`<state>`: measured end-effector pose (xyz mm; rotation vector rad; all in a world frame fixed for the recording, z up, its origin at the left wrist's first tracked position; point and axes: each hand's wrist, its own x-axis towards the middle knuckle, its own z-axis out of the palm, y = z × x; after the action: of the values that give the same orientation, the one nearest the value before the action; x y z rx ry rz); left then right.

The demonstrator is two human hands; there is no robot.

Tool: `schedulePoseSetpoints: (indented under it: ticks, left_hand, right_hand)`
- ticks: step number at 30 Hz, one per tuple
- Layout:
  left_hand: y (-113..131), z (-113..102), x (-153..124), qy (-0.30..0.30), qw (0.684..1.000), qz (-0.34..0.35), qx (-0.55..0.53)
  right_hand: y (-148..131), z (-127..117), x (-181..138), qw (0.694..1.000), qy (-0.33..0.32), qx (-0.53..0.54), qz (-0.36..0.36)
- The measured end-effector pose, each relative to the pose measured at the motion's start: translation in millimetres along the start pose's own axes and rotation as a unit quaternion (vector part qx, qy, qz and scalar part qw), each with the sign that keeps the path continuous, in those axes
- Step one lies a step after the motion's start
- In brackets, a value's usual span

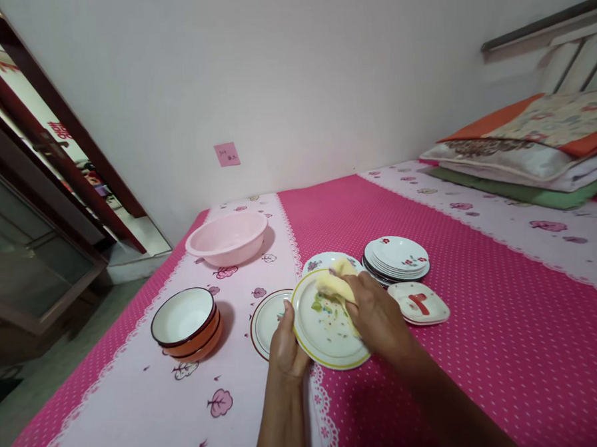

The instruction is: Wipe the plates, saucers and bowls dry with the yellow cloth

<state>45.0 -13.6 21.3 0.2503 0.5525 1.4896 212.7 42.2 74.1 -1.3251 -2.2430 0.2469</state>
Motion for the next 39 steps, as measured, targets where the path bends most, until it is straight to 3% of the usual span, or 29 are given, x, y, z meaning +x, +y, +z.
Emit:
schedulePoseSetpoints:
  ticks: [3,6,9,13,15,17,19,21,24,31,35,39]
  left_hand:
    - [2.1,-2.2,2.6,0.037,0.998,0.043,-0.03]
    - [1.2,0.1,3.6,0.078,0.992,0.088,-0.046]
    - [-1.8,4.4,2.5,0.098,0.987,0.112,-0.056]
    - [-6.5,11.9,-0.3,0.067,0.996,0.034,-0.053]
    - [-7.8,16.5,-1.6,0.052,0.997,0.024,-0.049]
    - [-7.5,20.9,-2.8,0.053,0.996,0.051,-0.048]
    - [-6.5,24.6,-4.1,0.062,0.994,0.072,-0.048]
    - [-6.2,27.7,-5.5,0.07,0.994,0.07,-0.048]
    - [-9.7,31.1,-7.6,0.063,0.995,0.068,-0.029]
    - [-24.1,29.5,-5.4,0.034,0.997,0.065,0.018]
    - [-20.3,22.2,-1.4,0.021,0.999,0.049,-0.005]
    - [-5.6,15.4,-4.7,0.008,1.0,-0.001,-0.02]
  right_hand:
    - [1.5,-6.7,-3.0,0.994,-0.109,0.011,0.031]
    - [-6.2,-11.5,-10.5,0.978,-0.196,0.064,0.004]
    - [-22.3,-13.1,-16.6,0.963,-0.219,0.149,-0.041]
    - [-37.3,-15.1,-15.5,0.901,-0.225,0.359,-0.093]
    - [-32.5,-19.5,-11.4,0.866,-0.187,0.461,-0.056]
    - [-18.0,-25.2,-5.7,0.863,-0.1,0.495,0.014]
    - [2.2,-29.0,0.9,0.898,0.024,0.435,0.066]
    - [21.7,-27.9,7.3,0.935,0.141,0.317,0.07]
    - [37.5,-16.2,13.7,0.958,0.196,0.208,0.03]
    - [7.1,7.3,8.2,0.945,0.125,0.292,-0.077]
    - [-13.0,3.1,1.8,0.921,0.001,0.355,-0.16]
    - [-17.6,-5.3,-2.9,0.901,-0.123,0.369,-0.19]
